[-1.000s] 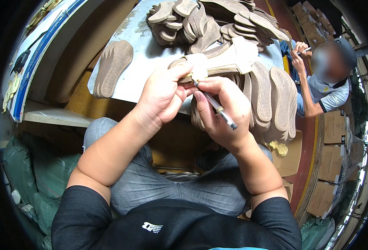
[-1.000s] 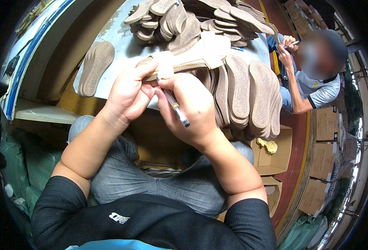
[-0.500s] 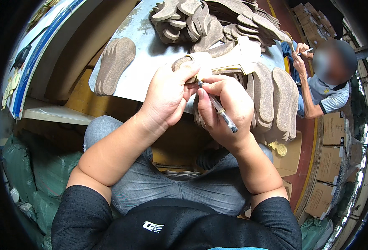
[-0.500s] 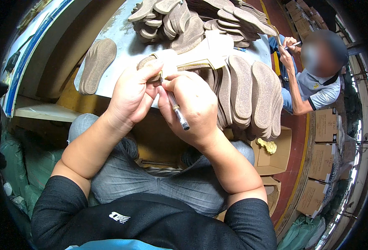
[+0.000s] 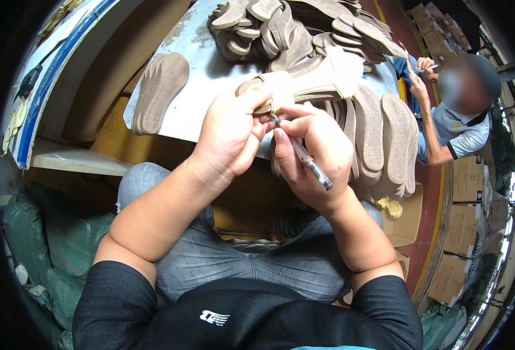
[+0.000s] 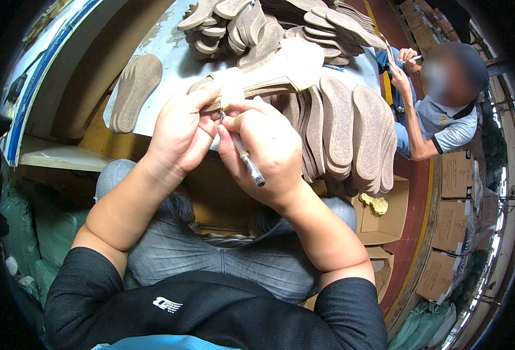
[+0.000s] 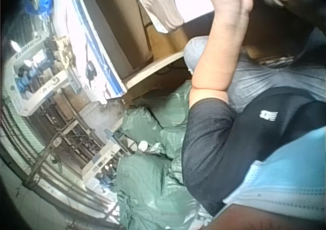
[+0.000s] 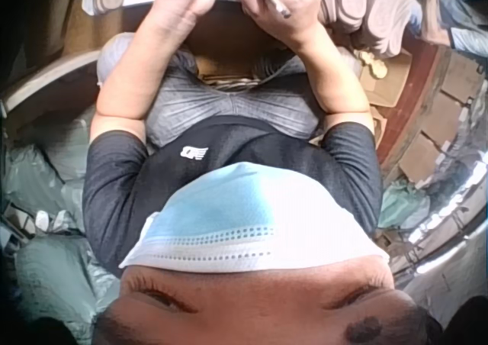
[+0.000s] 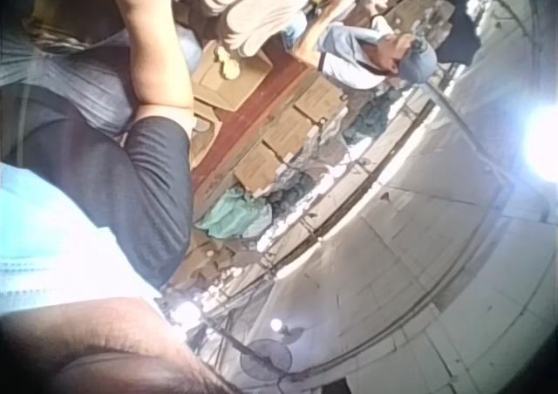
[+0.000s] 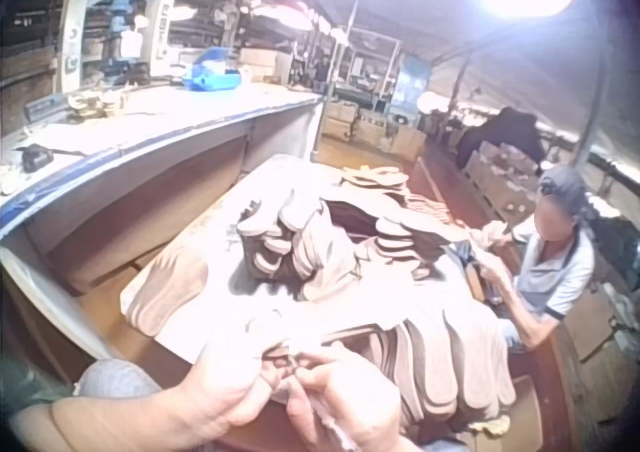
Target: The person marks the edges of shoe insoles using a pen-like tool, flipping each insole to mark both sides. They handle multiple insoles one at a time, placing marked pieces aside and continuing the process.
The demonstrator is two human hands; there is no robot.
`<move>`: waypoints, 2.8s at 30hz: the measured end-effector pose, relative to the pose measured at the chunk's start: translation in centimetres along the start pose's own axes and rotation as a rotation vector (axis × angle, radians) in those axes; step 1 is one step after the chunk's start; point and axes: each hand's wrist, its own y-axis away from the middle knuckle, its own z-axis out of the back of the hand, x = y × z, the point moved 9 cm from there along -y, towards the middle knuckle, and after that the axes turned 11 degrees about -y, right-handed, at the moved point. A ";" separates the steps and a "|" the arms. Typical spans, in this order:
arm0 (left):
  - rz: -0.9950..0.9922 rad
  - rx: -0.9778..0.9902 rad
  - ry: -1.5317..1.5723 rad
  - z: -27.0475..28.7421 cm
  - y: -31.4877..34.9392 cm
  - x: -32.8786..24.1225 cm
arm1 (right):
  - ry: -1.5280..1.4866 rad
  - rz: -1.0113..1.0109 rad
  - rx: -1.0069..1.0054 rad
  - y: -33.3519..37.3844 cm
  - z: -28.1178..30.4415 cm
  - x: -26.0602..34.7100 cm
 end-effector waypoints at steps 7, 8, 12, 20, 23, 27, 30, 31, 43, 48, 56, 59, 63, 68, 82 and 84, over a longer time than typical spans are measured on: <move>0.002 0.016 0.043 0.5 0.0 0.2 | -0.005 0.027 0.001 0.1 -0.4 -0.1; 0.014 -0.009 0.050 0.4 0.1 0.2 | 0.004 0.036 0.019 -0.1 -0.4 0.1; 0.036 -0.055 0.077 0.3 0.3 0.2 | -0.006 0.020 0.010 0.0 -0.5 0.1; 0.048 0.042 0.108 0.9 -0.2 0.4 | -0.016 -0.015 0.027 0.1 -0.3 0.3; 0.056 -0.014 0.095 0.5 0.1 0.0 | -0.023 0.020 -0.090 -0.1 1.6 0.3; 0.052 0.029 0.106 -0.3 0.2 -0.6 | 0.073 0.049 -0.141 -0.3 3.5 0.0; 0.050 0.059 0.099 -0.6 0.1 -0.8 | 0.053 0.002 -0.149 0.1 3.9 -0.2; 0.052 0.071 0.097 -0.8 0.1 -0.9 | 0.072 0.032 -0.136 0.0 3.9 0.1; 0.070 0.122 0.063 -1.2 0.2 -0.7 | 0.079 0.063 -0.088 -0.2 3.8 0.1; 0.049 0.114 0.038 -1.4 0.1 -0.9 | 0.069 0.055 -0.097 -0.2 4.0 0.2; 0.000 0.134 -0.032 -1.8 0.2 -2.0 | 0.056 0.003 -0.095 -0.1 3.6 0.0; 0.009 0.140 0.022 -1.6 0.1 -1.9 | 0.046 0.016 -0.108 0.0 3.5 -0.1; 0.070 0.134 0.131 -0.4 -0.3 -1.2 | 0.050 0.054 -0.107 0.0 3.2 -0.1; 0.124 0.152 0.187 0.1 -0.5 -0.6 | 0.037 0.055 -0.103 0.0 3.2 -0.2; 0.067 -0.069 -0.153 1.1 -0.9 -1.2 | 0.289 0.071 -0.117 0.0 6.2 -0.2; 0.078 -0.107 -0.240 1.2 -0.9 -1.6 | 0.486 0.035 -0.091 -0.5 6.8 -0.6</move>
